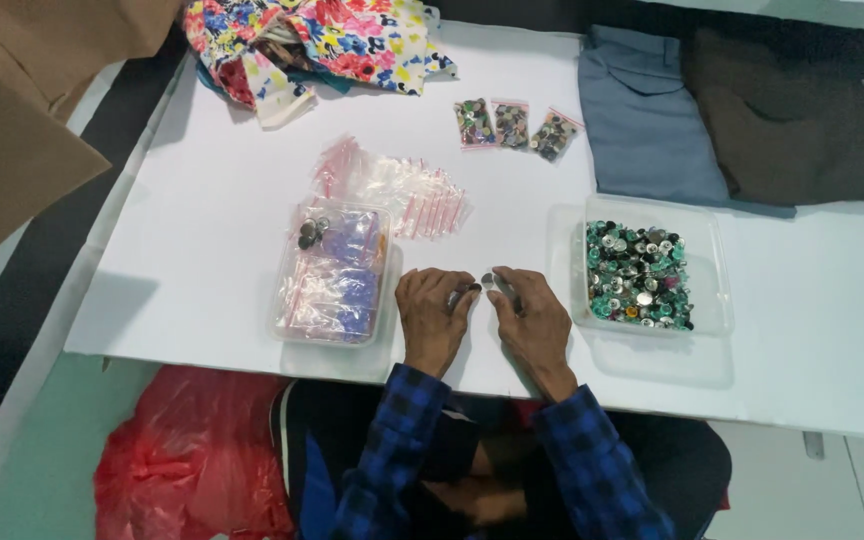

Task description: Picking up small buttons from a tray and placing them into small plastic zip-lock bags.

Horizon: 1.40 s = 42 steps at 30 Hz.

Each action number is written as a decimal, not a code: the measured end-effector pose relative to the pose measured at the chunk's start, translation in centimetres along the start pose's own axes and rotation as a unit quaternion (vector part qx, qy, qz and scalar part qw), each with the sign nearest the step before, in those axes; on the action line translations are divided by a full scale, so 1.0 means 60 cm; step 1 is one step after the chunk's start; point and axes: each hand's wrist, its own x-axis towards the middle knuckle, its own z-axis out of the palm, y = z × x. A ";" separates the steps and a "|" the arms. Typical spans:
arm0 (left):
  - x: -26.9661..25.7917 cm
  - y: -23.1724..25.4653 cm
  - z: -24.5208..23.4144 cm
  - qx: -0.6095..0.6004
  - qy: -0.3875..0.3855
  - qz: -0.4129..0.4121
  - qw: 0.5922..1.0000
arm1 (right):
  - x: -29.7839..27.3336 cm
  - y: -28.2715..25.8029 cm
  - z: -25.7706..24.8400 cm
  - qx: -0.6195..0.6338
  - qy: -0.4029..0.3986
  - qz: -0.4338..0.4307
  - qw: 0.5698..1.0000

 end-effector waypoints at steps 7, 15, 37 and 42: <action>0.009 0.000 0.004 0.014 0.009 -0.002 1.000 | 0.014 0.004 0.000 0.000 -0.026 0.018 0.999; 0.009 0.001 -0.003 0.016 -0.002 -0.002 1.000 | 0.009 -0.011 -0.006 0.054 -0.037 0.026 0.997; -0.002 0.025 -0.012 -0.036 0.015 0.016 0.999 | -0.022 -0.034 -0.028 0.051 0.074 -0.131 0.987; -0.002 0.090 -0.022 -0.044 0.057 0.087 0.994 | -0.046 -0.078 -0.120 0.063 0.144 -0.201 0.967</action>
